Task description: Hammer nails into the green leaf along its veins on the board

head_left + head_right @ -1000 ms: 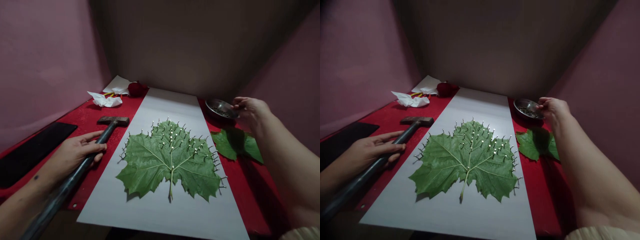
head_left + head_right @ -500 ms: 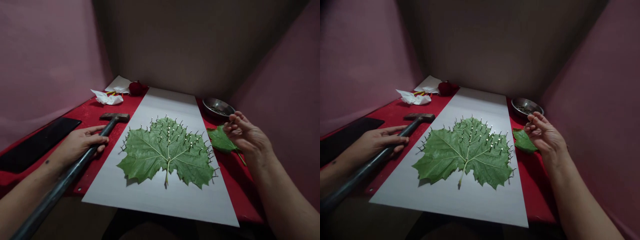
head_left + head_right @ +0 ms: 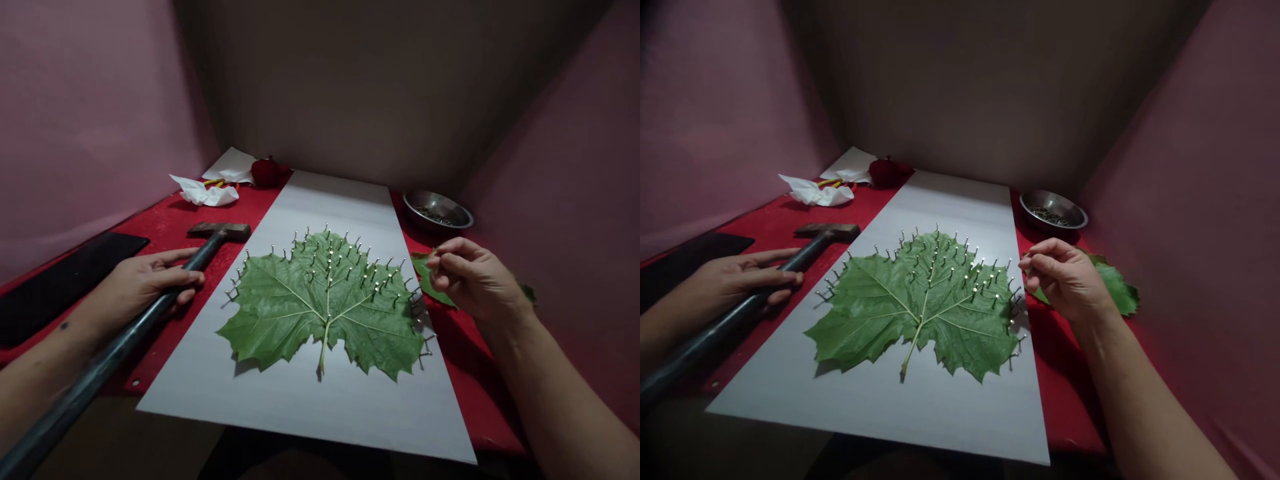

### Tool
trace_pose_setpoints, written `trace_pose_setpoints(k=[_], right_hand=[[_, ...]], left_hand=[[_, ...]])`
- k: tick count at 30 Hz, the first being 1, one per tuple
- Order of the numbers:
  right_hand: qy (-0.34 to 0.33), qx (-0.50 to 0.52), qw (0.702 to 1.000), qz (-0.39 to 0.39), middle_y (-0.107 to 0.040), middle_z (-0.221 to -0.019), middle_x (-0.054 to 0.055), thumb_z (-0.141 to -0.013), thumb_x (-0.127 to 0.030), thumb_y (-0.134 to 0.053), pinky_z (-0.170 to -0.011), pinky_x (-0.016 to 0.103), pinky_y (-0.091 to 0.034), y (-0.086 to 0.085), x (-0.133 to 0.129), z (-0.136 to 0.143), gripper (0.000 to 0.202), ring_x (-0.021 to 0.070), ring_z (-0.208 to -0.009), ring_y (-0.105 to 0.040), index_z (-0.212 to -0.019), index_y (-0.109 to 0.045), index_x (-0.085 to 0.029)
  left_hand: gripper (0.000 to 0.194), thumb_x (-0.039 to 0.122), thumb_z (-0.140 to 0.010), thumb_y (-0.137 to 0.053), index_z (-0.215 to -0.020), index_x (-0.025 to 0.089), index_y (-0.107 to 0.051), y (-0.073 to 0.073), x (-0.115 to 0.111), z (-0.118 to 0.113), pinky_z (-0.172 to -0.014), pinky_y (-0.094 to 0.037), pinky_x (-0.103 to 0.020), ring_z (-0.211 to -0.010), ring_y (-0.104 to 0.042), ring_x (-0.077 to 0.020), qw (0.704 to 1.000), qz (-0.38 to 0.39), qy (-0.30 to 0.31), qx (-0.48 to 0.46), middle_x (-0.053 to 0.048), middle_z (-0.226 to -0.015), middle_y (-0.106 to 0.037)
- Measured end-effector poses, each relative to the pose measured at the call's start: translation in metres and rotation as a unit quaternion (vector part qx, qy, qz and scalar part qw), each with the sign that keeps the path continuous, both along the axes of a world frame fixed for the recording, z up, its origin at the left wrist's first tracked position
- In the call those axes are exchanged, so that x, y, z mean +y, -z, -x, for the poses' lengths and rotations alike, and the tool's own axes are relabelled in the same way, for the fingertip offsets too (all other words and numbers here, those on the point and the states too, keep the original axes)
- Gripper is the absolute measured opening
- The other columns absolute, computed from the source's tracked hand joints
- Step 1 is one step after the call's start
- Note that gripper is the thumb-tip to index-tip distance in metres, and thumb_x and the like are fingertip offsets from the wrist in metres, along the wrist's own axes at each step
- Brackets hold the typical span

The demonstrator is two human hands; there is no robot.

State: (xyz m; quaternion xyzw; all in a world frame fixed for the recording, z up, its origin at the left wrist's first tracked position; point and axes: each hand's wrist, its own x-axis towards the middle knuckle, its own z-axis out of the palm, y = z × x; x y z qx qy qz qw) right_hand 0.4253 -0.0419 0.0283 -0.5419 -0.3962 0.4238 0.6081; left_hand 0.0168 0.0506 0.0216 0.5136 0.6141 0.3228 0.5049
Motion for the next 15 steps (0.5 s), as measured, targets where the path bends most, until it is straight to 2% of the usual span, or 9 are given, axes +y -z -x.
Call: trace_pose_setpoints(k=[4, 8, 15], right_hand=[[-0.019, -0.021, 1.000, 0.003, -0.066, -0.066, -0.001, -0.058, -0.030, -0.077, -0.045, 0.026, -0.046, 0.003, 0.001, 0.004, 0.022, 0.0103, -0.046, -0.057, -0.072, -0.061, -0.023], [-0.038, -0.006, 0.999, 0.011, -0.069, -0.073, 0.000, -0.059, -0.027, -0.078, -0.058, 0.031, -0.054, 0.002, -0.001, 0.008, 0.022, 0.0133, -0.057, -0.063, -0.077, -0.065, -0.023], [-0.068, -0.004, 0.997, 0.031, -0.072, -0.078, 0.003, -0.058, -0.023, -0.078, -0.064, 0.034, -0.056, -0.003, -0.006, 0.018, 0.029, 0.0165, -0.062, -0.067, -0.085, -0.067, -0.022]], left_hand=[[0.086, 0.029, -0.055, -0.073, -0.133, 0.011, -0.045, 0.000, 0.000, 0.000, -0.037, -0.041, -0.020, -0.042, -0.053, -0.0124, 1.000, 0.001, -0.010, -0.002, 0.000, -0.055, -0.061], [0.079, 0.028, -0.057, -0.072, -0.130, 0.009, -0.047, 0.002, 0.001, 0.001, -0.038, -0.041, -0.019, -0.042, -0.052, -0.0117, 1.000, 0.001, 0.003, -0.017, 0.001, -0.050, -0.058], [0.075, 0.026, -0.057, -0.071, -0.126, 0.008, -0.049, 0.001, 0.000, -0.003, -0.035, -0.039, -0.017, -0.039, -0.049, -0.0108, 1.000, -0.003, 0.000, -0.015, 0.001, -0.046, -0.056]])
